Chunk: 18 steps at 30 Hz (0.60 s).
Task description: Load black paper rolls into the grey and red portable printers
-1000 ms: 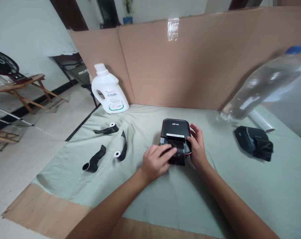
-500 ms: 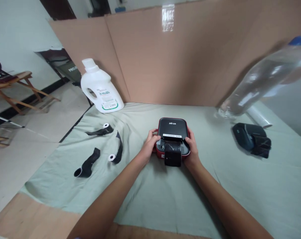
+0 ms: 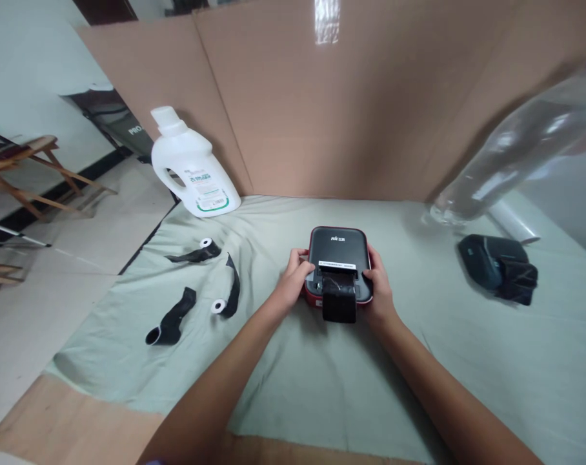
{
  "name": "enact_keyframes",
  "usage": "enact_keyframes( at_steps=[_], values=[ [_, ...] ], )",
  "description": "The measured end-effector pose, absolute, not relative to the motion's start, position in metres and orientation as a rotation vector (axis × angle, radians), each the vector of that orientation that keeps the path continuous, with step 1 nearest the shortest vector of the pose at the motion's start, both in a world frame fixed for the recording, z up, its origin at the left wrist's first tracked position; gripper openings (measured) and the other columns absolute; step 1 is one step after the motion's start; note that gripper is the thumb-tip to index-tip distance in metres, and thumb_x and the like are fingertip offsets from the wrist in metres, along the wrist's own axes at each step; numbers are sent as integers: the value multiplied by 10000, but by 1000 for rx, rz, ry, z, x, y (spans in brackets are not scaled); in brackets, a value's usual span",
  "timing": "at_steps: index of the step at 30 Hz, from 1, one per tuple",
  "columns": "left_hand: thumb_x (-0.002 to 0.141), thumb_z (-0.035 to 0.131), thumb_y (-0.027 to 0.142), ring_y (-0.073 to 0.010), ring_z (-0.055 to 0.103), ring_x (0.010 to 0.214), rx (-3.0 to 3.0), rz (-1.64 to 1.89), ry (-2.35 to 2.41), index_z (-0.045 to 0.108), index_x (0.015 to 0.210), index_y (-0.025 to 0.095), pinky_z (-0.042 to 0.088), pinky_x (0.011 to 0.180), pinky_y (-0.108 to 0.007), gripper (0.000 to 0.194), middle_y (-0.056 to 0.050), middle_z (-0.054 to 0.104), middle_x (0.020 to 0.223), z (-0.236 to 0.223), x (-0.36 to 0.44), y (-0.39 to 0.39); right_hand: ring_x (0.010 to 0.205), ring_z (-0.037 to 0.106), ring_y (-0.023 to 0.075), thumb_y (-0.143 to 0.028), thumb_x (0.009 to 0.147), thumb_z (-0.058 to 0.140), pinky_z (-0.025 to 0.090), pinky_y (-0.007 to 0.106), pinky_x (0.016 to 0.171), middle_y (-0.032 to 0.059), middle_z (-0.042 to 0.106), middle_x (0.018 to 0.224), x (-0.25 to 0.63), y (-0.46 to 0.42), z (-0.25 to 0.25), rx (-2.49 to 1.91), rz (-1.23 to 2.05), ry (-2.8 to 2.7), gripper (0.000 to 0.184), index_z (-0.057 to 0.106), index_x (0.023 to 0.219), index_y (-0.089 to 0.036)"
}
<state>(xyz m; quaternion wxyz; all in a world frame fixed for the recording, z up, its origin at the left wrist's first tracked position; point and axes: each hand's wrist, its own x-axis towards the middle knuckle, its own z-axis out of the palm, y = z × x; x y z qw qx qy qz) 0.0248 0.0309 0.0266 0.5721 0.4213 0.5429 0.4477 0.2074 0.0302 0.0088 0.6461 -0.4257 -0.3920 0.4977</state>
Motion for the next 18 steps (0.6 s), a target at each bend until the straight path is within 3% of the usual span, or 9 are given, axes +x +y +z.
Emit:
enact_keyframes(
  at_steps=[5, 9, 13, 16, 18],
  values=[
    [851, 584, 414, -138, 562, 699, 962, 1023, 1246, 498, 1214, 275, 436, 597, -222, 398, 29, 551, 856, 25, 27, 29, 1425, 466, 317, -365, 785, 607, 343, 494, 1216, 47, 583, 1483, 207, 30, 1, -912, 1105, -907, 590, 597, 1363, -250],
    [904, 531, 517, -118, 503, 605, 1129, 1054, 1296, 577, 1202, 216, 374, 519, -227, 427, -14, 607, 902, 39, 4, 33, 1426, 469, 312, -451, 863, 606, 310, 506, 1228, 51, 574, 1496, 208, 32, -14, -838, 1045, -933, 560, 603, 1385, -248],
    [891, 575, 428, -185, 619, 841, 1609, 1268, 1800, 649, 1121, 187, 503, 805, -296, 342, -67, 684, 1007, 71, -70, 47, 1422, 472, 300, -458, 883, 599, 305, 507, 1226, 51, 586, 1484, 208, 33, -15, -845, 1025, -950, 532, 616, 1372, -249],
    [882, 611, 367, -311, 616, 1140, 1873, 747, 2375, 650, 1276, 210, 470, 990, -419, 425, -133, 669, 1275, 86, -138, 59, 1422, 472, 299, -460, 878, 602, 310, 510, 1225, 59, 584, 1487, 208, 32, -12, -863, 1019, -948, 530, 620, 1360, -241],
    [848, 663, 340, -378, 588, 1237, 1811, 241, 2487, 644, 1330, 246, 464, 998, -461, 491, -141, 641, 1370, 86, -173, 65, 1422, 473, 302, -468, 875, 600, 320, 516, 1220, 65, 581, 1491, 208, 33, -11, -868, 1012, -946, 537, 617, 1361, -239]
  ],
)
